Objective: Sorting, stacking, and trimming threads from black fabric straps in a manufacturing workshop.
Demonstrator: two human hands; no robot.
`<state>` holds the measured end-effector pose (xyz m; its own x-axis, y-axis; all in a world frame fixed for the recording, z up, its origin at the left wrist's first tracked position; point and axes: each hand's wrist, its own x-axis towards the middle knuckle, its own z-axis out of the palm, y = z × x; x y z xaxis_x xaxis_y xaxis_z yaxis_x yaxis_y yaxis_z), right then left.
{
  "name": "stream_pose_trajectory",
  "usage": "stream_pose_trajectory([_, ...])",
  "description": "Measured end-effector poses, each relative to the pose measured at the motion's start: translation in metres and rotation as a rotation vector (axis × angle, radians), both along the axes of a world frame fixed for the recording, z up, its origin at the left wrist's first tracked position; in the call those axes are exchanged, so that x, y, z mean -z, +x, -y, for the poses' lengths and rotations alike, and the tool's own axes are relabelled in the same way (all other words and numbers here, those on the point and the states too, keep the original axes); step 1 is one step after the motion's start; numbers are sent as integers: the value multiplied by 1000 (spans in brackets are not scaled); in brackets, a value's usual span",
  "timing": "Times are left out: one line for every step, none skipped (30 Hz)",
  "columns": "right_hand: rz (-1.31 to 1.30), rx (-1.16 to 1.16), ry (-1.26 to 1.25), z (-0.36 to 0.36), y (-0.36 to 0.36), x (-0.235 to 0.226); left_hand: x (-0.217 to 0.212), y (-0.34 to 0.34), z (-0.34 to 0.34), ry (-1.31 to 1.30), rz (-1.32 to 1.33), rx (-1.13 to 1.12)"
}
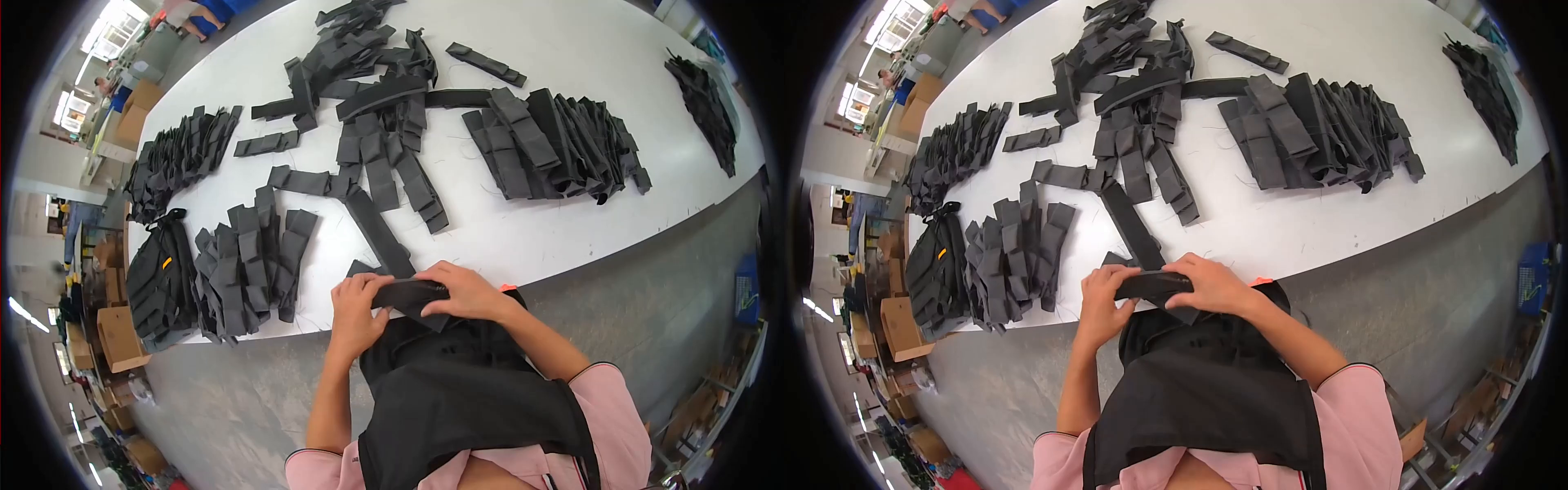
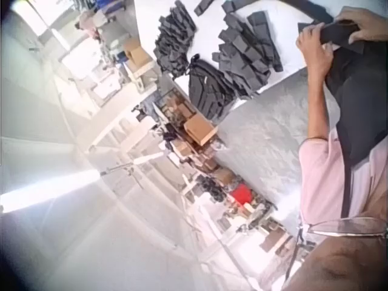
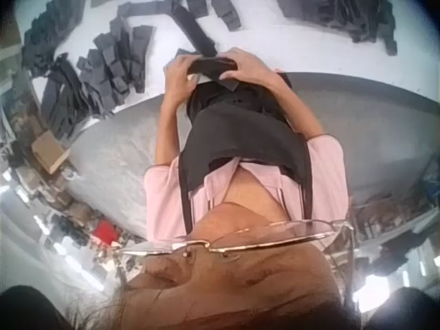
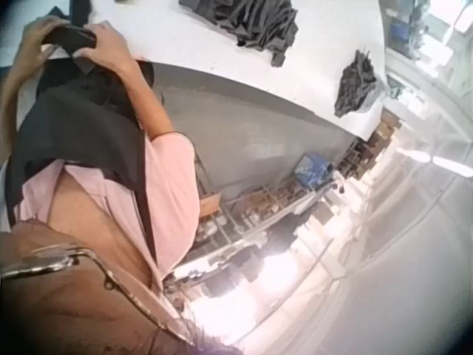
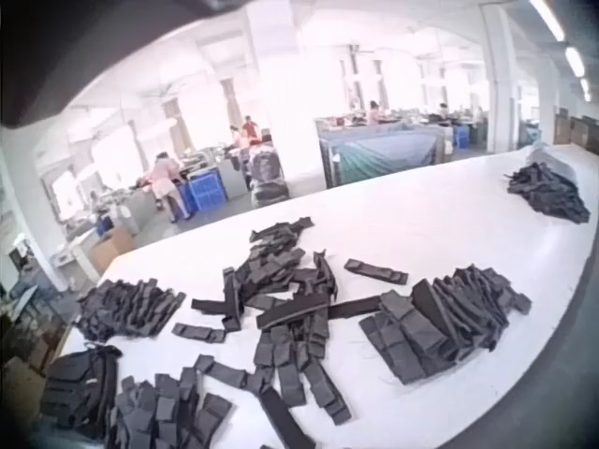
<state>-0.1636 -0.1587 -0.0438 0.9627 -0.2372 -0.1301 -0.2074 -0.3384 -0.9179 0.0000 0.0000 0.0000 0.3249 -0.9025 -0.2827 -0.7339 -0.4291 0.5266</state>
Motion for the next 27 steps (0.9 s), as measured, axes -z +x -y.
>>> stream_pose_trajectory([18, 69, -56, -5, 3, -1, 1, 1, 0, -131, 15, -22])
stream_pose_trajectory([35, 138, -111, -7, 5, -2, 2, 2, 1, -262, 31, -43])
stream_pose_trajectory([35, 128, -108, -9, 8, -2, 5, 0, -2, -259, 31, -53])
stream_pose_trajectory([26, 177, -147, -7, 13, -1, 11, -3, -1, -425, -90, -215])
stream_pose_trajectory([18, 228, -187, -3, 17, 1, 17, -7, 0, -591, -211, -377])
stream_pose_trajectory([74, 286, -215, 4, 22, 11, 20, -8, 7, -715, -49, -518])
stream_pose_trajectory([77, 277, -216, 14, 25, 4, 23, -11, 8, -718, -44, -526])
stream_pose_trajectory([-21, 357, 7, 25, 26, -6, 26, -14, 7, -831, -271, -832])
stream_pose_trajectory([-119, 438, 228, 34, 28, -11, 32, -14, 8, -935, -511, -1131])
stream_pose_trajectory([-117, 432, 227, 39, 29, -12, 42, -15, 2, -881, -574, -1171])
stream_pose_trajectory([-124, 435, 215, 42, 30, -12, 59, -15, -5, -885, -571, -1175])
stream_pose_trajectory([-134, 436, 202, 42, 31, -11, 78, -17, -14, -620, -418, -1022])
stream_pose_trajectory([-136, 437, 200, 37, 29, -9, 83, -18, -14, -358, -272, -852])
stream_pose_trajectory([-6, 316, -91, 24, 25, -4, 86, -19, -13, -359, -275, -852])
stream_pose_trajectory([125, 186, -377, 13, 21, 3, 84, -19, -8, -326, -361, -907])
stream_pose_trajectory([19, 75, -426, 3, 18, 7, 82, -19, -3, -292, -450, -958])
stream_pose_trajectory([17, 74, -426, -4, 16, 8, 80, -16, -1, -292, -452, -959])
stream_pose_trajectory([-128, 27, -459, -9, 16, 6, 79, -9, 0, -332, -660, -1039])
stream_pose_trajectory([-274, -20, -490, -10, 16, 6, 76, -1, 1, -371, -870, -1113])
stream_pose_trajectory([-260, 1, -457, -7, 16, 10, 73, 9, 0, -313, -1079, -1146])
stream_pose_trajectory([-261, 4, -458, -2, 16, 14, 69, 12, -2, -312, -1079, -1143])
stream_pose_trajectory([-86, 9, -374, 3, 14, 18, 65, 15, -3, -308, -1368, -1148])
stream_pose_trajectory([89, 15, -290, 7, 14, 19, 62, 17, -5, -297, -1658, -1137])
stream_pose_trajectory([90, 15, -292, 9, 17, 17, 65, 18, -9, -320, -1723, -831])
stream_pose_trajectory([141, 45, -14, 11, 20, 15, 68, 16, -8, -322, -1724, -828])
stream_pose_trajectory([191, 74, 265, 13, 22, 12, 72, 11, -3, -241, -1424, -832])
stream_pose_trajectory([189, 71, 263, 15, 22, 4, 72, 5, 4, -162, -1127, -825])
